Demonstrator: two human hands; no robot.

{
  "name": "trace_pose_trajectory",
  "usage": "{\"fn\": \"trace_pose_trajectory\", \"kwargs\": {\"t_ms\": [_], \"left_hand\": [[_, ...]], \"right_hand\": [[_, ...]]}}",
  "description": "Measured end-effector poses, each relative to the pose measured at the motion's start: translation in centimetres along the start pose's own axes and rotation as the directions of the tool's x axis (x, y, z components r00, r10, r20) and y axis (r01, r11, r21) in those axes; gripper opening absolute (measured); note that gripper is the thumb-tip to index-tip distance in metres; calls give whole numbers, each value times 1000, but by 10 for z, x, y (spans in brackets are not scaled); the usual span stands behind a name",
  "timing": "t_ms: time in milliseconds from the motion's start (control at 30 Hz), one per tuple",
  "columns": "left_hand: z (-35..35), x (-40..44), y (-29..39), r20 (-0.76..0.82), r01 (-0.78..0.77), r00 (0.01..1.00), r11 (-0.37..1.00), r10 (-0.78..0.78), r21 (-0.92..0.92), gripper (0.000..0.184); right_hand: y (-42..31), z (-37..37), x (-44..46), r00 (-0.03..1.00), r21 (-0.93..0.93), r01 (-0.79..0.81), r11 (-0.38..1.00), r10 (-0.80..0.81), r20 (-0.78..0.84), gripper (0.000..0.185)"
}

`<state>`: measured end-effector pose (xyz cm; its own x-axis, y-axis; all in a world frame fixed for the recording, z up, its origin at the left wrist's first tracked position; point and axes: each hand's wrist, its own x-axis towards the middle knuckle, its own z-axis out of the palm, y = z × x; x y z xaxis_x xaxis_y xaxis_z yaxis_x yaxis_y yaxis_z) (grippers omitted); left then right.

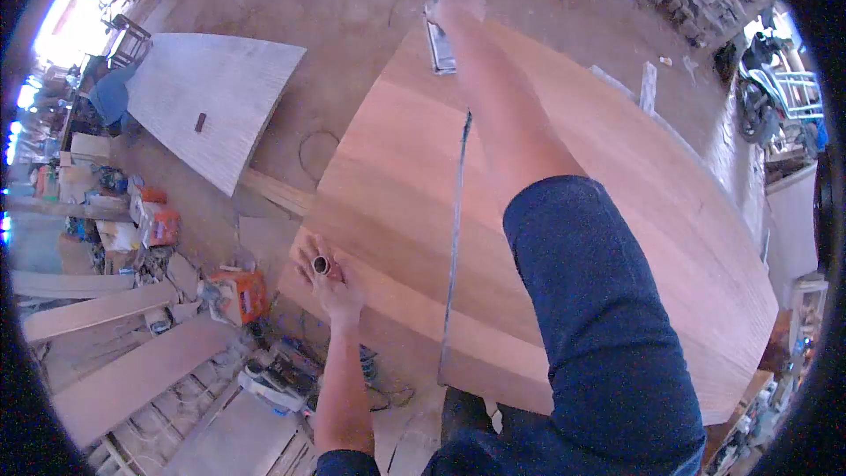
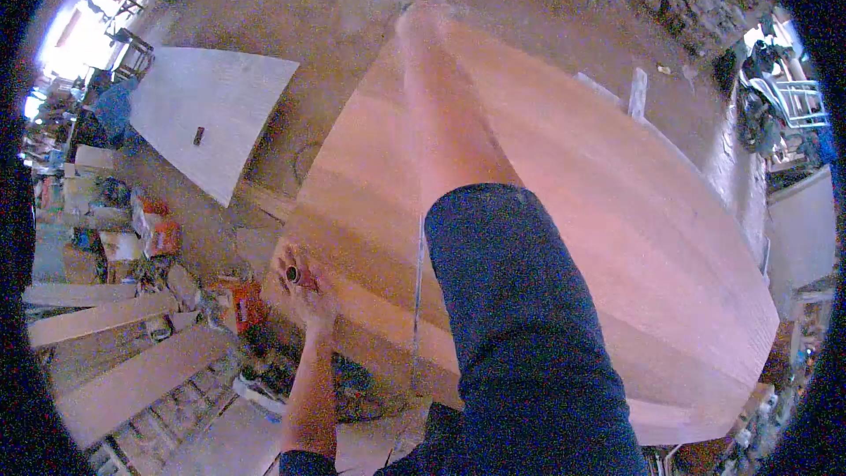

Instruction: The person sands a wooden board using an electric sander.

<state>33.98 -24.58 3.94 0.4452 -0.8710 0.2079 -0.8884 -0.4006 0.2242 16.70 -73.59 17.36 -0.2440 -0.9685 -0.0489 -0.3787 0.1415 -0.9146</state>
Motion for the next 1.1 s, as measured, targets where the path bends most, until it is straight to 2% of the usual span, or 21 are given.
{"fn": "trace_pose_trajectory", "kwargs": {"t_ms": [33, 67, 100, 133, 167, 200, 233, 300, 367, 433, 467, 500, 533, 600, 667, 733, 800, 867, 933, 1000, 1100], "left_hand": [[1, 1, 3, -7, -3, 1000, 1000, 3, 0, 55], [5, 4, 7, -53, 59, 995, 915, -88, -399, 55], [8, 2, 5, -54, 82, 989, 810, -139, -580, 54], [13, 1, 2, -56, 88, 980, 671, -190, -736, 54], [18, -2, -10, -78, 44, 993, 903, -86, -428, 55], [27, -6, -16, -58, -25, 998, 998, 21, -58, 56], [39, -10, -12, -60, -24, 998, 998, 20, -59, 56], [56, -16, -13, -10, 98, 993, 879, -116, -467, 54], [56, -18, -27, 37, 191, 966, 610, -255, -769, 52], [41, -13, -21, 36, 191, 943, 447, -331, -874, 52], [32, -7, -1, -73, 172, 971, 877, -228, -448, 52], [21, -2, 10, -89, 102, 992, 985, -90, 139, 53], [18, -4, 4, -87, 107, 992, 985, -96, 136, 53], [13, -9, 9, -82, 90, 993, 996, -90, -4, 54], [13, -14, 3, -47, 99, 994, 995, -100, -24, 55], [7, -20, 0, 1, 94, 996, 995, -94, -33, 55], [5, -20, 1, -43, 47, 998, 998, -45, 40, 55], [1, -18, 4, 6, 67, 998, 992, -68, 111, 57], [7, -5, 5, 51, 75, 995, 980, -86, 185, 58], [5, -5, 7, 24, 64, 997, 993, -67, 94, 60], [-4, 0, 11, 53, 22, 998, 995, -28, 100, 60]], "right_hand": [[9, -10, 12, 998, -352, 56, 934, -49, 27, 85], [19, -20, 24, 994, -657, 110, 746, -88, 66, 85], [26, -34, 29, 994, -656, 113, 747, -93, 66, 85], [36, -50, 34, 990, -718, 127, 684, -126, 55, 85], [47, -66, 39, 986, -776, 135, 616, -158, 46, 84], [43, -94, 24, 988, -772, 129, 622, -146, 48, 80], [39, -123, 9, 990, -767, 125, 629, -133, 53, 75], [63, -158, 24, 989, -805, 137, 577, -124, 80, 64], [76, -199, 17, 978, -770, 195, 608, -182, 104, 53], [108, -234, 47, 973, -803, 186, 566, -221, 70, 54], [125, -249, 65, 973, -878, 189, 440, -204, 107, 56], [123, -254, 68, 976, -897, 187, 401, -177, 124, 56], [130, -257, 67, 982, -921, 170, 349, -139, 129, 56], [136, -254, 71, 983, -923, 159, 351, -140, 116, 55], [136, -247, 80, 986, -927, 137, 349, -134, 96, 54], [104, -226, 48, 962, -856, 217, 470, -254, 105, 53], [96, -188, 74, 993, -854, 109, 508, -99, 68, 55], [63, -158, 60, 971, -813, 236, 532, -167, 172, 57], [47, -118, 75, 931, -839, 318, 442, -313, 188, 58], [33, -88, 89, 945, -811, 311, 495, -253, 208, 59], [12, -42, 81, 958, -791, 282, 543, -209, 198, 60]]}}
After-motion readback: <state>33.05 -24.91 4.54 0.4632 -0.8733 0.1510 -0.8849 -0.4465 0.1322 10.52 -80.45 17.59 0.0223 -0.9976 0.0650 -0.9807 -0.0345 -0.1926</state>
